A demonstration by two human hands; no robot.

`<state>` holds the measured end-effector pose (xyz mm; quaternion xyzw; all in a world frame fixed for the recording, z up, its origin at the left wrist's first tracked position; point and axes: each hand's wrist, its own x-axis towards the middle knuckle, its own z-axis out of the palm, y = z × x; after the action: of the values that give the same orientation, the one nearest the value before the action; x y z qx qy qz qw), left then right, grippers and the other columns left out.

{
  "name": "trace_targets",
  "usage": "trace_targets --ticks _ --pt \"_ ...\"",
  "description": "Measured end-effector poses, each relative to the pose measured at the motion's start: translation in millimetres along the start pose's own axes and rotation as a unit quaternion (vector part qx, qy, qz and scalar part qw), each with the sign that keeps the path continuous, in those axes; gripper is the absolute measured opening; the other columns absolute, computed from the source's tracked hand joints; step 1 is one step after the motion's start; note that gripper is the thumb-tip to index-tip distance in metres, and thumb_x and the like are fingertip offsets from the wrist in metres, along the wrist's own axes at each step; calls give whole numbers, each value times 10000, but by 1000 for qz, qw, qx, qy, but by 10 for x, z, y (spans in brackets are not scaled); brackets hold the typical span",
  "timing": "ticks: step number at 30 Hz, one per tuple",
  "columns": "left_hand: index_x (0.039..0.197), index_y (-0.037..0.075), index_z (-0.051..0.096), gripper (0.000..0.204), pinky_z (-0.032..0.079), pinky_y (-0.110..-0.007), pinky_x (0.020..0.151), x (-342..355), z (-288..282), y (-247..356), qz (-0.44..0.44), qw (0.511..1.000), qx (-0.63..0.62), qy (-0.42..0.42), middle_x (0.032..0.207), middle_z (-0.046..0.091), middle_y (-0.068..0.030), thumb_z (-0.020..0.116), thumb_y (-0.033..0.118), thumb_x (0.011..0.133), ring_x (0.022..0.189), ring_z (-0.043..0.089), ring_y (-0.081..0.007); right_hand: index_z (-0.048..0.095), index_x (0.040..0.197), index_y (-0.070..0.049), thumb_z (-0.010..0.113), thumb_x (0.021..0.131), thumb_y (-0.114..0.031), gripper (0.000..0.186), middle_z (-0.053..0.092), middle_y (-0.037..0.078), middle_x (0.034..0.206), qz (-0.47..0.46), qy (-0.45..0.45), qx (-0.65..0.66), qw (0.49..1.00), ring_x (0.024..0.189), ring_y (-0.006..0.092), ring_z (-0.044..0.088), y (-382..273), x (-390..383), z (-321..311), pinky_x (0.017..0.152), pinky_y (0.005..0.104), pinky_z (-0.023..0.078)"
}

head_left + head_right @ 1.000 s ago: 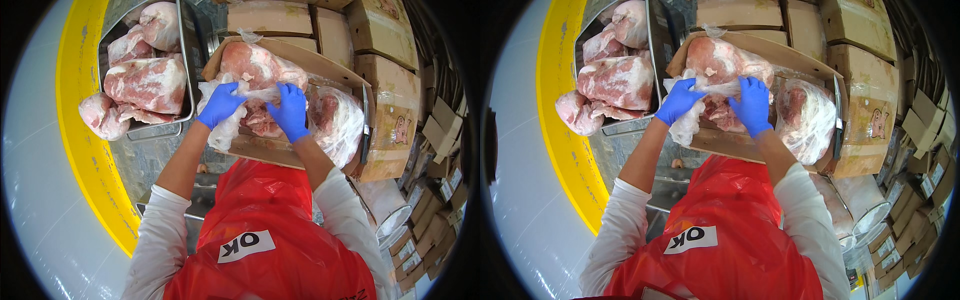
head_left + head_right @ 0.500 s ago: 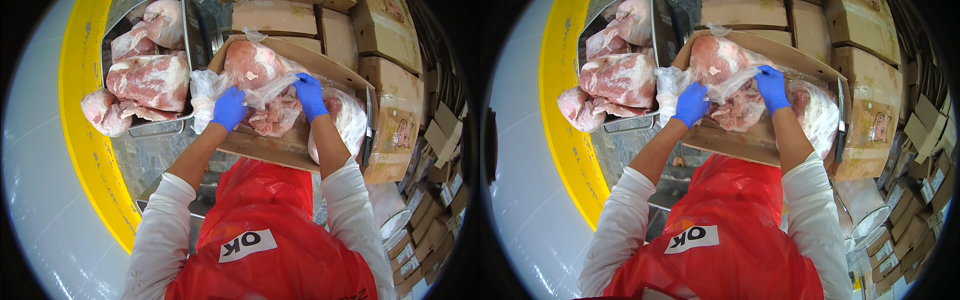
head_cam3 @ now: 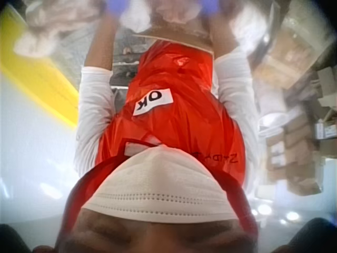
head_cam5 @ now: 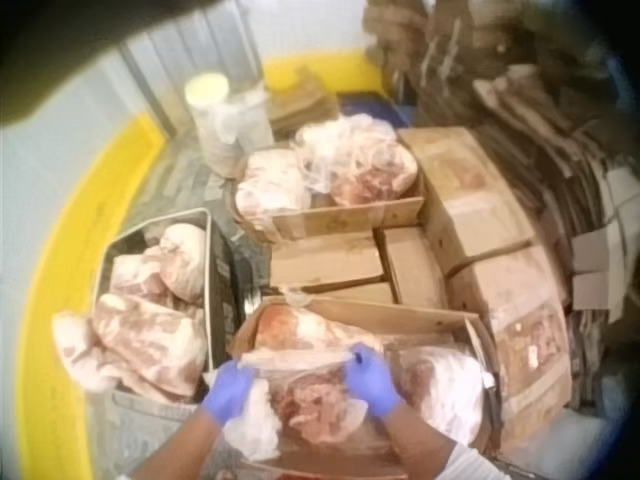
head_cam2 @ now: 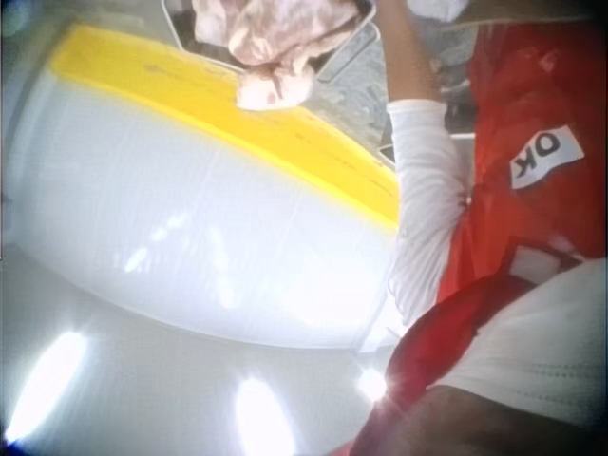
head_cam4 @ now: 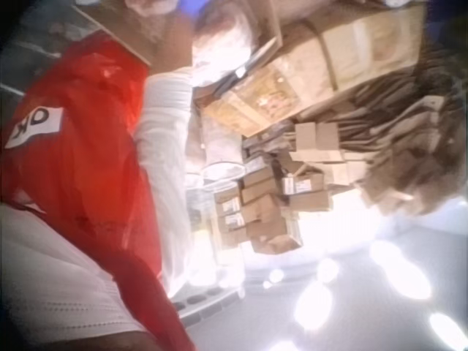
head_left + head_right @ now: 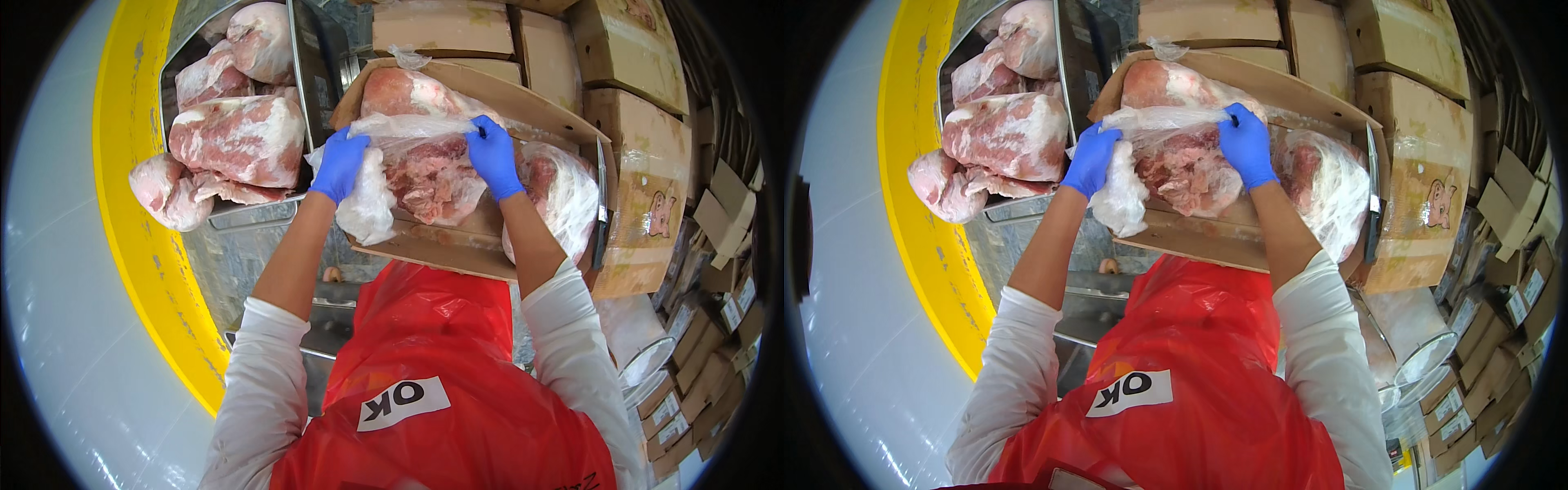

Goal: The person removes large frozen meat pieces from plastic bags and places them into a cardboard box. Using a knife, the person trims fat and separates portions of the meat, then places the trimmed pieces into a metal tray.

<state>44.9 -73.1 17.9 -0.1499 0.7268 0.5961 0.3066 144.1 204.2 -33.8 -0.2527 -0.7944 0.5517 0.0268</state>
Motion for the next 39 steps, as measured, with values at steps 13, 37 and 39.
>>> trace_targets --ticks 13,37,39 --pt "1247 -45 601 459 504 -338 931 -64 -51 339 90 986 142 7 1178 647 -158 745 238 916 1036 624 -214 678 1094 18 794 882 -298 398 704 98 944 18 -92 -11 996 824 189 634 -139 172 -336 818 328 525" --pt "1178 83 606 426 545 -501 891 209 420 -6 234 813 534 12 1035 731 -214 742 345 870 1000 699 -411 644 868 -73 679 962 -250 203 574 34 740 288 -21 171 942 605 174 518 151 146 -383 518 359 413" --pt "1134 88 640 326 542 -493 917 151 476 66 193 811 552 -7 1032 732 -212 702 285 882 1003 698 -398 630 866 -86 683 964 -235 186 541 20 711 336 -7 215 917 566 159 482 -120 55 -496 495 343 384"
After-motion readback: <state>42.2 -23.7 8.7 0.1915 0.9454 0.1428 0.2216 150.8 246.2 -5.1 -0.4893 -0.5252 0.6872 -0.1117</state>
